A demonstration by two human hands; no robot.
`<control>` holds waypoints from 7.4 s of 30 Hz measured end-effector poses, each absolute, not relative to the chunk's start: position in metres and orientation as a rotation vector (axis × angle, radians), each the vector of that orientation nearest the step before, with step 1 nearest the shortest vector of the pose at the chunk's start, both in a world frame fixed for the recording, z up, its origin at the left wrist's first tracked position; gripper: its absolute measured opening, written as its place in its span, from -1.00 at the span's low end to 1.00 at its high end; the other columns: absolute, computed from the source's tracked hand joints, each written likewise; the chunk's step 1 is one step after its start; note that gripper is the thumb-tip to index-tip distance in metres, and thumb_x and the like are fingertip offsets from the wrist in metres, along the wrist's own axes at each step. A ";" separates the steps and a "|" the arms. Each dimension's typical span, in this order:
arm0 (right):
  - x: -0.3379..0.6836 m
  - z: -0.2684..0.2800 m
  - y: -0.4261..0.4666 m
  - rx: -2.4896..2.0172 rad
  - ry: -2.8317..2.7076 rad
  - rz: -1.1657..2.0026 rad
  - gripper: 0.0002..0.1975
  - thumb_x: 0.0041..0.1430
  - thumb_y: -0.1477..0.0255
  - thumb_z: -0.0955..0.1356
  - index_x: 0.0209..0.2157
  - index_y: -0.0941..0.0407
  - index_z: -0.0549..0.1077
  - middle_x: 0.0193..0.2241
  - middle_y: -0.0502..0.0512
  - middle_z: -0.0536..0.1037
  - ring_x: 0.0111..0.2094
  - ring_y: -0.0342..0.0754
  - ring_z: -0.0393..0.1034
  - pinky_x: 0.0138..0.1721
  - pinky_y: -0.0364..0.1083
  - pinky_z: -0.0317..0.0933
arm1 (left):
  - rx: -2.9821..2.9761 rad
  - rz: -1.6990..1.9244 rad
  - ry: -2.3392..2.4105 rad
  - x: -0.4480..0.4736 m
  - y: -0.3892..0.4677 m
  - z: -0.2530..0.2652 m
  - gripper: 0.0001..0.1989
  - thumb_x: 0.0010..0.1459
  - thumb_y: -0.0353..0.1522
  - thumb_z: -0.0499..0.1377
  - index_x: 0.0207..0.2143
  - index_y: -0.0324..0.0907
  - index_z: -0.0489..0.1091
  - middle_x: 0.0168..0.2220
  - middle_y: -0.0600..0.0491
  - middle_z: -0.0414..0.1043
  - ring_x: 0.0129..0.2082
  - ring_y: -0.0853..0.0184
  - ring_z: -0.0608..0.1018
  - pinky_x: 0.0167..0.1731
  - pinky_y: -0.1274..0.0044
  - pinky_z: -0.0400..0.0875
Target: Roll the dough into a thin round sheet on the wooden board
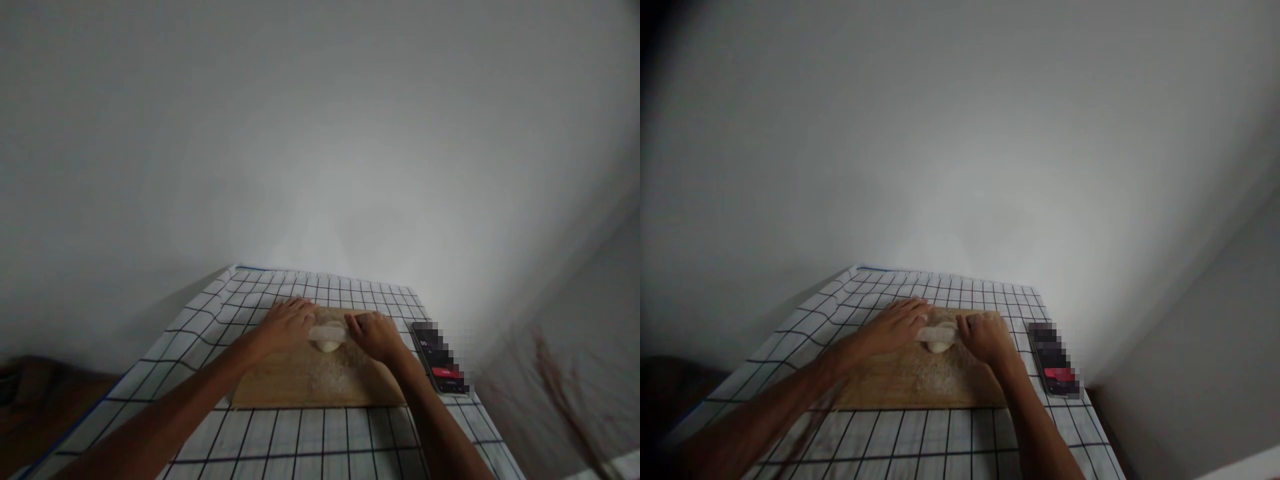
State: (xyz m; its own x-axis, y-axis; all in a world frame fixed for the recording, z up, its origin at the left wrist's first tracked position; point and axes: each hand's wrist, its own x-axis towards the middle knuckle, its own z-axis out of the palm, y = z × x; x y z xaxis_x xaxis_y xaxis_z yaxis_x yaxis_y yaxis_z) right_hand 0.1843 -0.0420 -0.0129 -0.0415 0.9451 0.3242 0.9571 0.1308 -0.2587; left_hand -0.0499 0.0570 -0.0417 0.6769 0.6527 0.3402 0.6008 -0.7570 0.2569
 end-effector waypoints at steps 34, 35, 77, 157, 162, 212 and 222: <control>0.172 0.004 -0.093 -1.960 -2.121 -0.308 -0.47 0.47 0.25 0.11 -0.49 0.08 0.49 -0.45 0.03 0.58 -0.46 -0.13 0.42 -0.45 -0.09 -0.09 | 2.520 0.622 0.972 -0.047 0.017 -0.021 -0.59 0.35 -0.23 -0.06 0.09 -0.08 0.43 0.09 -0.01 0.51 0.05 0.21 0.53 0.02 0.37 0.40; 0.177 0.011 -0.092 -1.939 -2.167 -0.308 -0.46 0.47 0.25 0.11 -0.51 0.09 0.49 -0.46 0.03 0.58 -0.46 -0.13 0.43 -0.45 -0.09 -0.10 | 2.467 0.595 0.949 -0.040 0.021 -0.015 -0.59 0.32 -0.19 -0.02 0.10 -0.08 0.43 0.07 -0.02 0.52 0.02 0.21 0.54 -0.03 0.40 0.42; 0.200 -0.028 -0.092 -1.767 -2.063 -0.051 -0.56 0.47 0.35 0.08 0.16 0.05 0.45 0.20 0.08 0.43 0.28 0.02 0.21 0.30 0.08 0.09 | 2.683 0.542 1.307 -0.019 -0.018 -0.024 -0.52 0.32 -0.30 -0.06 0.23 -0.22 0.28 0.26 -0.17 0.32 0.23 0.03 0.39 0.18 0.16 0.27; 0.196 -0.031 -0.110 -1.836 -2.063 -0.233 -0.62 0.45 0.38 0.15 0.20 0.03 0.35 0.18 0.13 0.44 0.20 0.03 0.33 0.14 0.03 0.29 | 2.790 0.929 1.142 -0.031 -0.025 -0.053 -0.60 0.38 -0.30 -0.06 0.18 -0.17 0.34 0.19 -0.08 0.41 0.22 0.16 0.39 0.26 0.24 0.15; 0.226 -0.021 -0.040 -1.811 -2.370 -0.236 -0.69 0.42 0.45 0.17 0.04 0.09 0.46 0.04 0.19 0.54 0.08 0.04 0.41 0.10 -0.02 0.28 | 2.790 0.927 1.277 -0.020 -0.001 -0.048 -0.65 0.38 -0.30 -0.06 0.05 -0.17 0.42 0.10 -0.11 0.48 0.16 0.08 0.42 0.19 0.11 0.18; 0.217 -0.033 -0.066 -1.731 -2.185 -0.070 -0.59 0.47 0.33 0.11 0.17 0.03 0.41 0.24 0.09 0.38 0.34 0.02 0.10 0.33 0.15 0.01 | 2.923 0.705 1.224 -0.015 -0.009 -0.026 -0.55 0.34 -0.31 -0.05 0.20 -0.26 0.34 0.24 -0.15 0.37 0.27 0.08 0.35 0.27 0.14 0.15; 0.190 -0.036 -0.104 -1.792 -2.002 -0.128 -0.56 0.48 0.29 0.09 0.22 0.08 0.35 0.20 0.16 0.43 0.26 0.03 0.24 0.28 0.11 0.08 | 3.000 0.673 1.070 -0.032 -0.017 -0.044 -0.49 0.37 -0.31 -0.10 0.30 -0.24 0.20 0.28 -0.14 0.31 0.25 0.16 0.39 0.26 0.28 0.22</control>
State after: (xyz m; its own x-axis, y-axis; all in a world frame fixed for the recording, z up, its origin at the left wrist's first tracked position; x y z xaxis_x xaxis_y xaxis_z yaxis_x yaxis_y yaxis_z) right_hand 0.1898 -0.1039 -0.0358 -0.0562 0.9212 0.3849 0.9627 0.1522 -0.2238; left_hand -0.0325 -0.0168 -0.0440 0.6993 0.5803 0.4173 0.6272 -0.7782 0.0311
